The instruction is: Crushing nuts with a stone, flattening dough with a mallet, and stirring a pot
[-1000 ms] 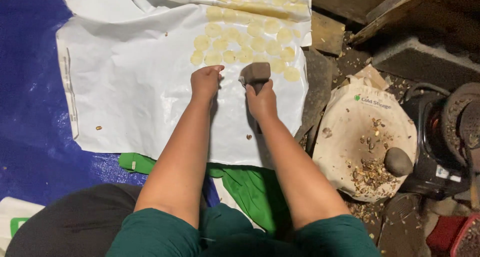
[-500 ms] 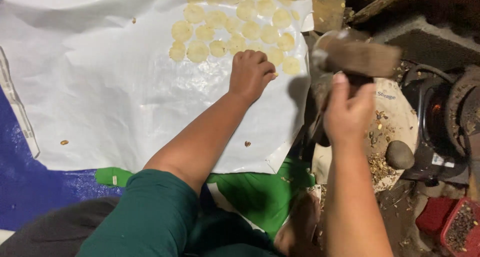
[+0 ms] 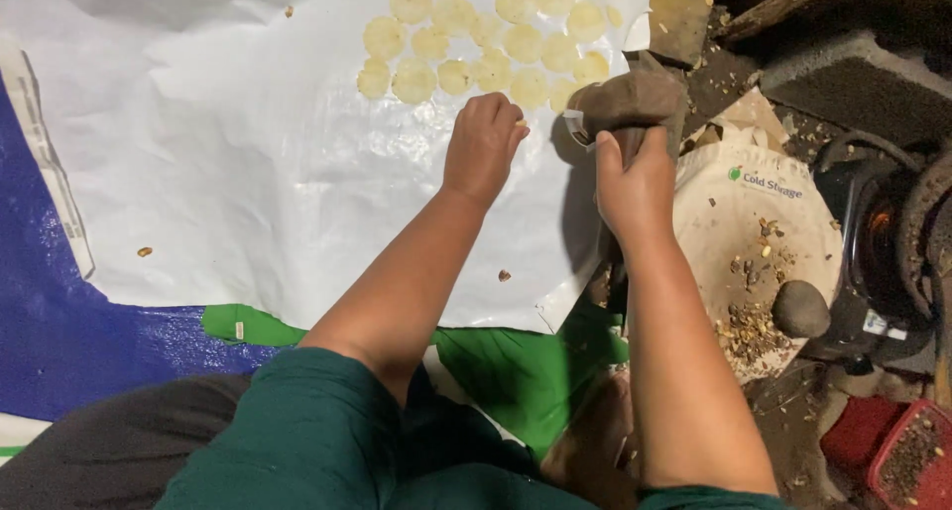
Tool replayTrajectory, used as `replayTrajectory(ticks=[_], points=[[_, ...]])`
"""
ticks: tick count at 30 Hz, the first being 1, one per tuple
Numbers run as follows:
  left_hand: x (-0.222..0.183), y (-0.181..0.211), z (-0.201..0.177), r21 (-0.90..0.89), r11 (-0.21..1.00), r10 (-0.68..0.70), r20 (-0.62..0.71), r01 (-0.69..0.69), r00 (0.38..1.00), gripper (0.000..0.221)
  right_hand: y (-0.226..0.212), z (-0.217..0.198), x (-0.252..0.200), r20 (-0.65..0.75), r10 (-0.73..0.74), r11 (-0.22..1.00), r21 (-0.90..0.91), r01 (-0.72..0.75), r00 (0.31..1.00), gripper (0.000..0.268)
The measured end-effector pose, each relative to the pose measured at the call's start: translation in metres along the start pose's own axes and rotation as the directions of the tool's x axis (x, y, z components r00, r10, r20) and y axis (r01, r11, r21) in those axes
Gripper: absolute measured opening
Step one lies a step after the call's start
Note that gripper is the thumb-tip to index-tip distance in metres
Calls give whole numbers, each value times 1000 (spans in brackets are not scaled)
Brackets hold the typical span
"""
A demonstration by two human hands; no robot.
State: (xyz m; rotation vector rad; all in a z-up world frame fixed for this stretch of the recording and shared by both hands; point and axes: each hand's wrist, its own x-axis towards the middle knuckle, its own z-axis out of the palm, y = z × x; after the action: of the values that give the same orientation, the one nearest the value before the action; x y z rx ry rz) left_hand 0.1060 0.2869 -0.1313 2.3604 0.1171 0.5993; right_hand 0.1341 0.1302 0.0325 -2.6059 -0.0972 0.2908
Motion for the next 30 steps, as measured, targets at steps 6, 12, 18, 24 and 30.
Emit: replayTrajectory(ticks=[6, 12, 18, 24, 30], points=[[-4, 8, 0, -89, 995, -37, 27, 39, 999, 7, 49, 48, 7, 18, 102, 984, -148, -98, 995, 66], [14, 25, 18, -32, 999, 10, 118, -6, 993, 16, -12, -33, -11, -199, -170, 965, 165, 204, 965, 23], [9, 15, 15, 58, 997, 55, -30, -53, 998, 17, 14, 41, -24, -425, -308, 950, -94, 297, 851, 29], [0, 15, -14, 108, 994, -34, 2, 34, 999, 11, 53, 75, -10, -101, 128, 956, -253, -150, 987, 68], [5, 9, -10, 183, 983, -37, 19, 33, 999, 8, 8, 10, 20, 84, 22, 980, -198, -5, 996, 56]])
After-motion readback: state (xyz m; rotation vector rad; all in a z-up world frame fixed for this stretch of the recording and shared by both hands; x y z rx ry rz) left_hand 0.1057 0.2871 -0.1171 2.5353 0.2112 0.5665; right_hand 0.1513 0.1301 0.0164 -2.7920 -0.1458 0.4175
